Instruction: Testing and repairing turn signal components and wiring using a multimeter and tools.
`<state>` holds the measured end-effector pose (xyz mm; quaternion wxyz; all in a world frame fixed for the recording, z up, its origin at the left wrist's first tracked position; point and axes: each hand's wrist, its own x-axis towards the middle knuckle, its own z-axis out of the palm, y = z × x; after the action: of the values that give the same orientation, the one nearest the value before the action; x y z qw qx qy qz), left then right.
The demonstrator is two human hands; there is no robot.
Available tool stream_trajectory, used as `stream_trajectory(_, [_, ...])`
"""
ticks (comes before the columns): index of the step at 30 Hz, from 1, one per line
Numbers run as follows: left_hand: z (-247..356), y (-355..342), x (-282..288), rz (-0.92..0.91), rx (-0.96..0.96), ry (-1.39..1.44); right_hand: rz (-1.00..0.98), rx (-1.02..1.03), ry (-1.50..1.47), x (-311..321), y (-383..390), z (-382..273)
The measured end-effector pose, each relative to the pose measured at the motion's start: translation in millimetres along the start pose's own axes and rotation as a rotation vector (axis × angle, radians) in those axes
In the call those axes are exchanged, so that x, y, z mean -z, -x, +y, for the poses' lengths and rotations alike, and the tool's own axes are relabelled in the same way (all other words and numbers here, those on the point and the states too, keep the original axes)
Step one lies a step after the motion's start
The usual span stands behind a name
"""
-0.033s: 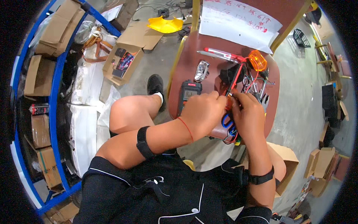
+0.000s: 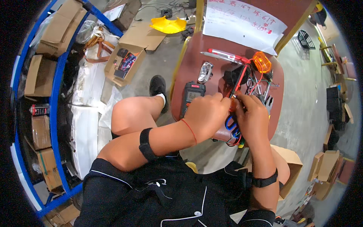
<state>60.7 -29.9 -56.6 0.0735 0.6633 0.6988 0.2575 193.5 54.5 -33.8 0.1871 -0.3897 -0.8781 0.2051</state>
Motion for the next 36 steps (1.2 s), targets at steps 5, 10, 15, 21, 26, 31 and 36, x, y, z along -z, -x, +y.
stream_trajectory(5, [2.1, -1.0, 0.1, -0.012, 0.012, -0.009, -0.009, -0.014, 0.015, 0.5, -0.2, -1.0])
stream_trajectory(10, [0.0, -0.6, 1.6, 0.000, -0.014, -0.009, -0.029, -0.053, -0.078, -2.0, -1.3, 2.8])
stream_trajectory(15, [0.9, -1.7, 2.2, -0.003, -0.016, -0.006, -0.016, -0.097, -0.117, -4.3, -0.7, 7.2])
stream_trajectory(21, [1.1, -2.4, 1.3, -0.004, -0.021, -0.018, -0.013, -0.103, -0.128, -4.9, -0.8, 5.7])
stream_trajectory(26, [2.2, -2.8, 0.6, -0.002, -0.021, -0.029, -0.014, -0.092, -0.142, -5.8, -0.2, 8.3])
stream_trajectory(31, [3.1, -3.3, 0.7, 0.002, -0.026, -0.029, 0.005, -0.043, -0.145, -5.9, 0.4, 10.1])
stream_trajectory(36, [3.3, -3.8, -1.7, -0.009, -0.016, -0.014, 0.002, -0.072, -0.146, -4.5, 0.7, 8.5])
